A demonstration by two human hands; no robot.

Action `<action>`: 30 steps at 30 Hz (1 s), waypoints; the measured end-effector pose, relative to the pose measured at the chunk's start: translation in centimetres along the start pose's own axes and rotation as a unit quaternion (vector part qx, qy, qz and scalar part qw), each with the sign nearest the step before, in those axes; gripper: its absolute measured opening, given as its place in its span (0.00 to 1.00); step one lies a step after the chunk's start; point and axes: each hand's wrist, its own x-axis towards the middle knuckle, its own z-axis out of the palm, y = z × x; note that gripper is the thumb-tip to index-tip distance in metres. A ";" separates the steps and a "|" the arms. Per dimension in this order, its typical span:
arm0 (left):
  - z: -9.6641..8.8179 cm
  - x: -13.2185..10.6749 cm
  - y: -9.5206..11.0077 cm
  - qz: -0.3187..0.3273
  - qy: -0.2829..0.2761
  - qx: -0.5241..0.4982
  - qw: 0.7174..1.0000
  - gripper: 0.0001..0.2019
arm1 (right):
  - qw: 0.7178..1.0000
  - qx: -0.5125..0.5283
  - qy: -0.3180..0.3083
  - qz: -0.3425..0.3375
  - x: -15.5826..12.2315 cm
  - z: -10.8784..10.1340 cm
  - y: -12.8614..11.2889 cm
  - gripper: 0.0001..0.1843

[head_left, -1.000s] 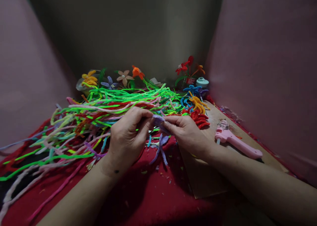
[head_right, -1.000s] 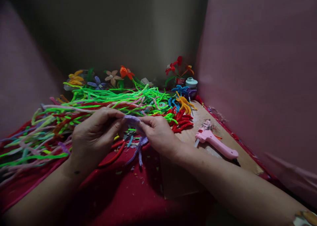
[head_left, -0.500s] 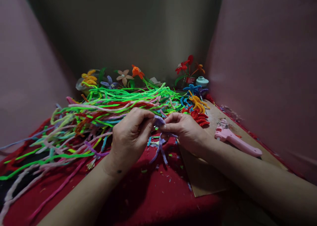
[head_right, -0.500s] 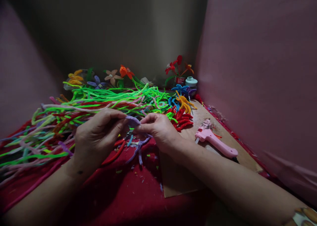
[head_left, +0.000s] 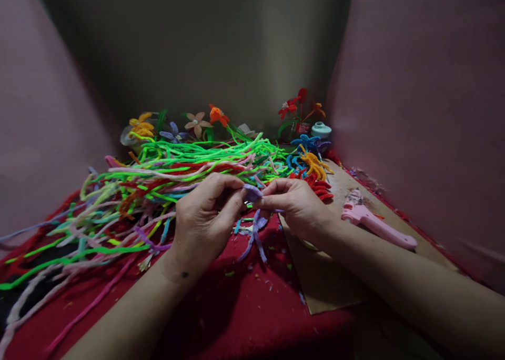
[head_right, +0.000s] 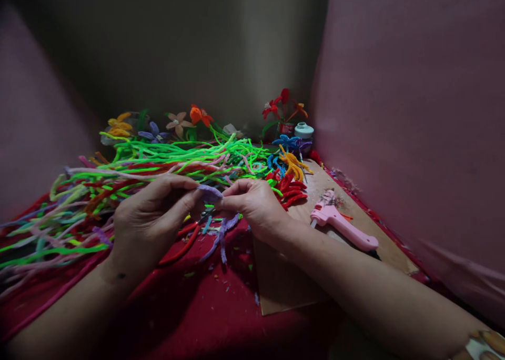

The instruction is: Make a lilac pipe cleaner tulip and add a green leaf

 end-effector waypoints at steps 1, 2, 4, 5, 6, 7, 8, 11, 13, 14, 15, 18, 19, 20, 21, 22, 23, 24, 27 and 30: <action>0.0 0.0 0.0 -0.004 -0.001 -0.008 1.000 0.01 | 1.000 -0.006 0.001 -0.010 0.0 0.0 0.0 0.09; 0.0 0.1 0.0 -0.009 -0.003 -0.018 1.000 0.01 | 1.000 -0.012 0.004 -0.020 0.0 0.0 0.0 0.08; 0.1 0.1 -0.1 -0.022 -0.008 -0.048 0.999 0.02 | 0.999 -0.027 0.012 -0.040 0.0 -0.1 0.0 0.06; 0.1 0.1 -0.1 -0.030 -0.012 -0.067 0.997 0.03 | 0.998 -0.035 0.016 -0.048 0.0 -0.1 0.1 0.05; 0.2 0.1 -0.1 -0.038 -0.016 -0.087 0.995 0.04 | 0.997 -0.043 0.019 -0.054 0.0 -0.2 0.1 0.05; 0.3 0.1 -0.1 -0.044 -0.019 -0.106 0.993 0.06 | 0.997 -0.048 0.022 -0.058 0.0 -0.2 0.1 0.04; 0.3 0.1 -0.1 -0.047 -0.021 -0.120 0.991 0.07 | 0.996 -0.052 0.025 -0.063 0.0 -0.2 0.1 0.04; 0.4 0.0 -0.2 -0.032 -0.026 -0.130 0.991 0.09 | 0.994 -0.064 0.032 -0.084 0.0 -0.2 0.0 0.05; 0.4 0.0 -0.5 -0.018 -0.028 -0.115 0.993 0.07 | 0.991 -0.076 0.038 -0.102 -0.1 -0.2 -0.1 0.05; 0.3 0.0 -0.6 -0.013 -0.028 -0.106 0.994 0.06 | 0.990 -0.083 0.042 -0.110 -0.2 -0.2 -0.2 0.05; 0.3 0.0 -0.8 -0.008 -0.027 -0.096 0.995 0.05 | 0.988 -0.088 0.046 -0.115 -0.2 -0.2 -0.2 0.05; 0.1 0.0 -1.0 0.007 -0.024 -0.078 0.997 0.02 | 0.987 -0.092 0.052 -0.123 -0.3 -0.1 -0.2 0.06; 0.0 0.0 -0.9 0.013 -0.024 -0.077 0.997 0.02 | 0.987 -0.090 0.051 -0.125 -0.3 -0.1 -0.2 0.06; 0.0 0.1 -0.9 0.019 -0.024 -0.075 0.997 0.02 | 0.987 -0.088 0.049 -0.128 -0.3 -0.2 -0.2 0.06; -0.1 0.1 -0.8 0.025 -0.024 -0.074 0.997 0.02 | 0.986 -0.087 0.046 -0.132 -0.3 -0.2 -0.1 0.06; -0.1 0.1 -0.7 0.030 -0.025 -0.073 0.997 0.02 | 0.985 -0.090 0.045 -0.137 -0.3 -0.2 -0.1 0.06; -0.2 0.1 -0.6 0.033 -0.025 -0.073 0.996 0.02 | 0.984 -0.095 0.044 -0.142 -0.3 -0.2 0.0 0.05; -0.2 0.1 -0.5 0.034 -0.024 -0.076 0.996 0.02 | 0.983 -0.101 0.043 -0.149 -0.3 -0.2 0.0 0.05; -0.1 0.1 -0.3 0.025 -0.015 -0.098 0.995 0.03 | 0.975 -0.125 0.046 -0.175 -0.4 -0.1 0.0 0.05; 0.0 0.0 -0.1 0.013 -0.009 -0.118 0.993 0.04 | 0.965 -0.158 0.054 -0.203 -0.5 -0.1 0.0 0.02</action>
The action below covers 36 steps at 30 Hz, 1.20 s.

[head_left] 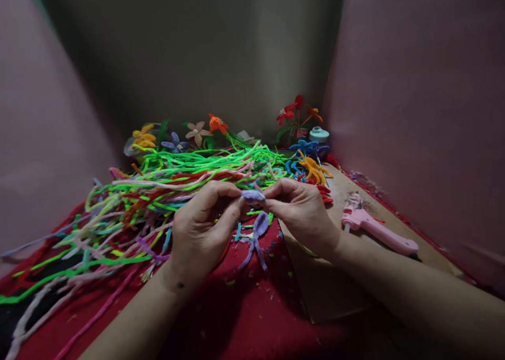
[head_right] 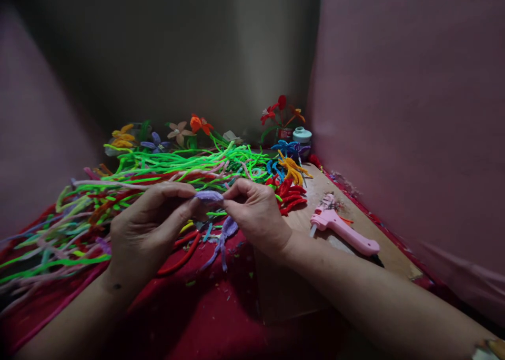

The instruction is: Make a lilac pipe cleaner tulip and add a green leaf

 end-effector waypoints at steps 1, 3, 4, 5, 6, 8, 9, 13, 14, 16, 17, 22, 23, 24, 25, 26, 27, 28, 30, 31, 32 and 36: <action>0.0 0.0 0.0 -0.001 0.001 0.000 1.000 0.05 | 1.000 -0.017 0.002 -0.012 0.0 0.0 0.0 0.01; 0.1 0.0 0.1 0.009 0.005 0.011 1.000 0.05 | 0.998 -0.055 0.010 -0.040 -0.1 -0.1 0.2 0.03; 0.0 0.0 0.0 0.021 0.007 0.019 1.000 0.05 | 0.996 -0.072 0.015 -0.057 -0.1 -0.2 0.3 0.03; 0.0 0.0 0.0 0.036 0.007 0.030 0.999 0.05 | 0.993 -0.087 0.020 -0.073 -0.1 -0.2 0.4 0.04; -0.1 0.1 -0.1 0.054 0.006 0.043 0.998 0.06 | 0.991 -0.099 0.025 -0.090 -0.1 -0.3 0.4 0.04; -0.2 0.2 -0.4 0.094 0.000 0.069 0.993 0.08 | 0.985 -0.119 0.031 -0.125 -0.1 -0.4 0.5 0.05; -0.3 0.2 -0.6 0.111 -0.004 0.081 0.990 0.08 | 0.980 -0.128 0.032 -0.146 -0.1 -0.5 0.4 0.05; -0.5 0.3 -1.0 0.143 -0.022 0.114 0.983 0.09 | 0.961 -0.167 0.019 -0.221 0.0 -0.6 0.0 0.07; -0.6 0.3 -1.0 0.144 -0.026 0.121 0.982 0.10 | 0.957 -0.176 0.015 -0.228 0.0 -0.6 -0.1 0.07; -0.6 0.3 -0.9 0.151 -0.030 0.131 0.979 0.10 | 0.954 -0.188 0.011 -0.235 0.0 -0.6 -0.2 0.08; -0.6 0.3 -0.9 0.157 -0.032 0.136 0.978 0.10 | 0.953 -0.188 0.011 -0.237 0.1 -0.6 -0.2 0.09; -0.6 0.1 -1.0 0.169 -0.044 0.152 0.973 0.11 | 0.964 -0.156 0.008 -0.216 0.2 -0.6 0.3 0.07; -0.6 0.1 -1.1 0.167 -0.046 0.149 0.974 0.11 | 0.970 -0.144 0.008 -0.196 0.3 -0.7 0.3 0.06; -0.6 0.1 -1.2 0.163 -0.048 0.143 0.975 0.11 | 0.977 -0.130 0.007 -0.169 0.3 -0.7 0.4 0.05; -0.6 0.1 -1.4 0.155 -0.050 0.134 0.977 0.11 | 0.984 -0.116 0.004 -0.136 0.4 -0.7 0.4 0.04; -0.6 0.1 -1.4 0.142 -0.052 0.123 0.981 0.10 | 0.990 -0.102 -0.002 -0.101 0.5 -0.7 0.4 0.03; -0.7 0.2 -1.5 0.122 -0.053 0.109 0.985 0.08 | 0.994 -0.089 -0.008 -0.068 0.6 -0.7 0.4 0.02; -0.6 0.2 -1.5 0.096 -0.052 0.092 0.990 0.07 | 0.996 -0.079 -0.018 -0.040 0.7 -0.7 0.3 0.01; -0.5 0.4 -1.4 0.035 -0.045 0.054 0.997 0.04 | 0.997 -0.067 -0.033 -0.006 0.8 -0.8 0.2 0.02; -0.5 0.5 -1.3 0.002 -0.041 0.033 0.999 0.03 | 0.997 -0.065 -0.038 0.002 0.9 -0.9 0.2 0.04; -0.4 0.6 -1.2 -0.030 -0.038 0.011 0.999 0.03 | 0.997 -0.063 -0.043 0.008 0.9 -0.9 0.2 0.05; 0.0 0.9 -0.7 -0.155 -0.030 -0.062 0.985 0.02 | 0.997 -0.046 -0.052 0.026 1.1 -1.0 0.3 0.05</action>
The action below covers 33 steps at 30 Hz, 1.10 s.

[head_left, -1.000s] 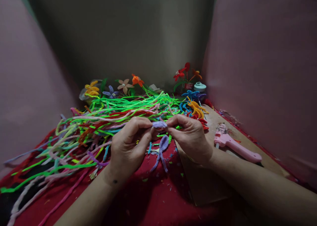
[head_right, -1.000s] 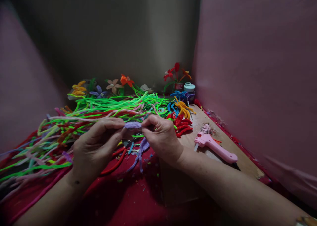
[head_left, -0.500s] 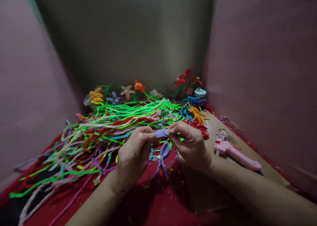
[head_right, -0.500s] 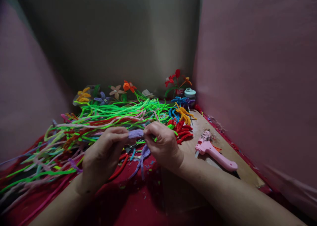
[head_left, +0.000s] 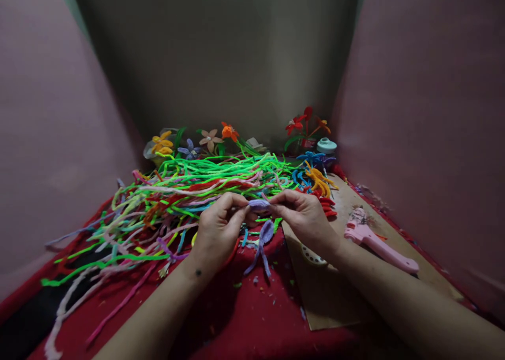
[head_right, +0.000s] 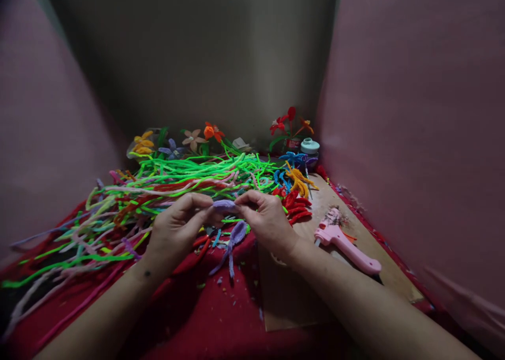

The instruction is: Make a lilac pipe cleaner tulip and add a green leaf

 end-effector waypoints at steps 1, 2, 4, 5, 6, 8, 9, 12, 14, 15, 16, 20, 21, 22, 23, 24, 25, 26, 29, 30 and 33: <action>0.1 0.0 0.1 -0.029 0.003 -0.014 0.999 0.02 | 1.000 0.000 -0.005 0.002 0.0 0.0 0.1 0.05; 0.1 0.1 0.2 -0.053 0.008 -0.026 0.998 0.03 | 1.000 -0.009 -0.009 -0.002 0.0 0.0 0.1 0.05; 0.1 0.1 0.4 -0.088 0.017 -0.045 0.995 0.05 | 0.996 -0.075 -0.018 -0.034 0.0 0.0 0.1 0.04; 0.1 0.2 0.5 -0.098 0.020 -0.050 0.994 0.05 | 0.990 -0.124 -0.022 -0.062 0.0 0.0 0.1 0.03; 0.1 0.2 0.5 -0.106 0.021 -0.052 0.993 0.05 | 0.980 -0.176 -0.023 -0.093 -0.1 0.0 0.1 0.03; 0.1 0.2 0.6 -0.115 0.017 -0.047 0.992 0.05 | 0.955 -0.259 -0.024 -0.144 -0.1 0.0 0.1 0.03; 0.1 0.2 0.6 -0.118 0.013 -0.043 0.992 0.05 | 0.945 -0.284 -0.025 -0.159 -0.2 0.0 0.1 0.04; 0.2 0.1 0.4 -0.111 0.001 -0.031 0.993 0.04 | 0.931 -0.318 -0.022 -0.179 -0.2 0.0 0.4 0.05; 0.2 0.0 0.0 -0.090 -0.007 -0.014 0.996 0.03 | 0.926 -0.329 -0.019 -0.184 -0.1 0.0 0.7 0.05; 0.2 0.0 -0.2 -0.074 -0.009 0.003 0.997 0.03 | 0.925 -0.333 -0.019 -0.183 -0.1 0.0 0.8 0.05; 0.2 -0.1 -0.5 -0.054 -0.013 0.025 0.998 0.03 | 0.924 -0.336 -0.019 -0.179 -0.1 0.0 0.8 0.05; 0.2 -0.3 -1.3 0.044 -0.014 0.129 0.991 0.03 | 0.924 -0.347 -0.030 -0.155 -0.1 0.0 0.8 0.06; 0.1 -0.3 -1.4 0.066 -0.013 0.150 0.986 0.03 | 0.924 -0.350 -0.034 -0.148 -0.1 0.0 0.8 0.07; 0.1 -0.3 -1.4 0.086 -0.013 0.168 0.982 0.04 | 0.924 -0.352 -0.039 -0.141 -0.1 0.0 0.8 0.07; 0.1 -0.3 -1.3 0.105 -0.012 0.184 0.977 0.04 | 0.924 -0.354 -0.045 -0.134 0.0 0.0 0.8 0.07; 0.0 -0.3 -1.2 0.124 -0.014 0.199 0.972 0.04 | 0.925 -0.355 -0.052 -0.128 0.0 0.0 0.9 0.07; -0.1 -0.3 -1.1 0.142 -0.017 0.212 0.967 0.04 | 0.925 -0.355 -0.060 -0.123 0.1 0.0 0.9 0.07; -0.1 -0.3 -1.1 0.159 -0.021 0.224 0.961 0.05 | 0.925 -0.354 -0.067 -0.119 0.2 -0.1 0.9 0.07; -0.3 -0.2 -1.1 0.191 -0.034 0.245 0.950 0.06 | 0.924 -0.355 -0.078 -0.121 0.4 -0.1 1.1 0.07; -0.4 -0.2 -1.1 0.195 -0.038 0.246 0.949 0.07 | 0.923 -0.357 -0.079 -0.124 0.4 -0.1 1.1 0.07; -0.6 -0.1 -1.0 0.206 -0.045 0.235 0.949 0.07 | 0.919 -0.362 -0.076 -0.140 0.4 -0.1 1.1 0.07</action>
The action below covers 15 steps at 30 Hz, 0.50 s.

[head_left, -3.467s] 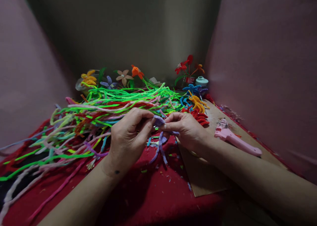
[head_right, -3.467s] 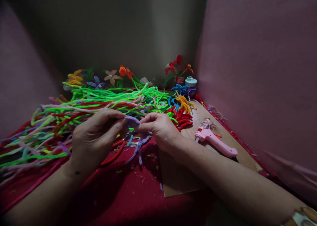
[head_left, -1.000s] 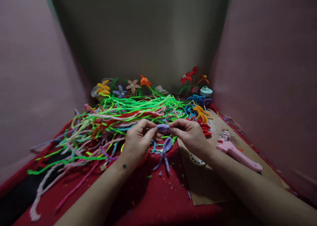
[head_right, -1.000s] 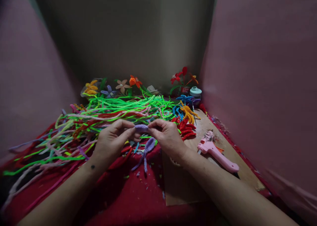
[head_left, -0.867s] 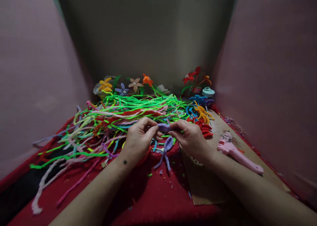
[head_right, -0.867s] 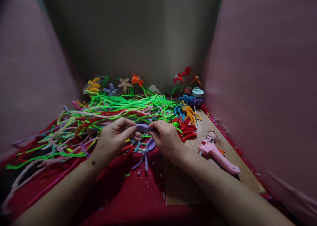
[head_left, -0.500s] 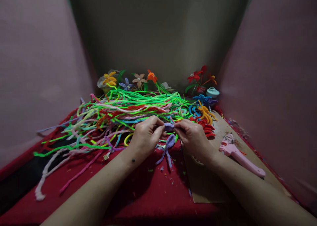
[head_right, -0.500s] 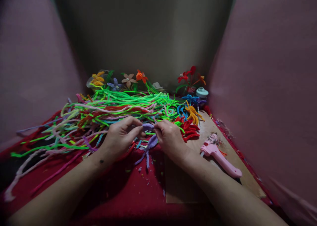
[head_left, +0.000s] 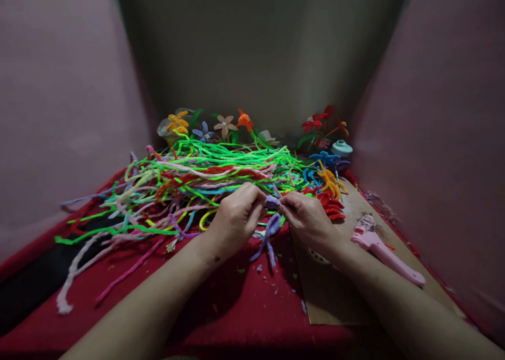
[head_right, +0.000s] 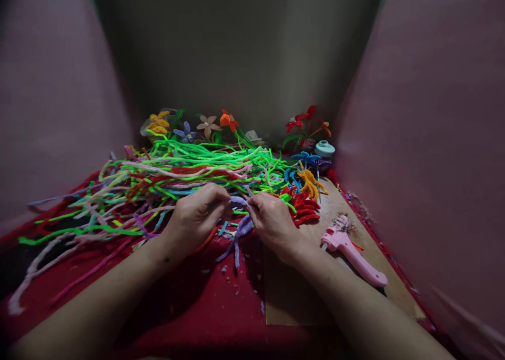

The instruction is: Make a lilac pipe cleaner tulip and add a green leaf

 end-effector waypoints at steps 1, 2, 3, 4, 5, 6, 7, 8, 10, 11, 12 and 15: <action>-0.1 0.0 0.0 0.005 0.000 -0.005 1.000 0.07 | 1.000 -0.002 0.007 -0.004 -0.1 0.0 0.0 0.07; -0.2 0.1 0.1 0.009 0.002 -0.012 1.000 0.07 | 1.000 -0.005 0.017 -0.011 -0.1 0.0 0.0 0.07; -0.3 0.1 0.2 0.013 0.005 -0.021 1.000 0.07 | 0.999 -0.009 0.030 -0.021 -0.2 0.0 -0.1 0.08; -0.3 0.1 0.2 0.014 0.009 -0.032 0.999 0.06 | 0.998 -0.016 0.045 -0.034 -0.3 -0.1 -0.2 0.08; -0.4 0.1 0.3 0.011 0.015 -0.049 0.999 0.06 | 0.997 -0.027 0.062 -0.049 -0.4 -0.2 -0.3 0.08; -0.5 0.1 0.5 0.004 0.022 -0.074 0.997 0.05 | 0.994 -0.040 0.078 -0.064 -0.4 -0.3 -0.4 0.09; -0.5 0.2 0.6 -0.009 0.029 -0.106 0.994 0.05 | 0.991 -0.054 0.096 -0.078 -0.5 -0.4 -0.6 0.09; -0.5 0.2 0.8 -0.024 0.036 -0.145 0.989 0.04 | 0.987 -0.067 0.112 -0.091 -0.6 -0.5 -0.7 0.10; -0.6 0.2 1.2 -0.056 0.050 -0.215 0.974 0.03 | 0.979 -0.088 0.146 -0.112 -0.7 -0.8 -1.0 0.09; -0.6 0.3 1.5 -0.072 0.057 -0.240 0.967 0.03 | 0.974 -0.095 0.162 -0.124 -0.7 -0.9 -1.2 0.08; -0.6 0.3 1.8 -0.085 0.065 -0.258 0.960 0.04 | 0.970 -0.100 0.177 -0.135 -0.7 -1.0 -1.3 0.07; -0.7 0.4 2.3 -0.102 0.093 -0.299 0.944 0.11 | 0.955 -0.110 0.222 -0.165 -0.7 -1.4 -1.6 0.04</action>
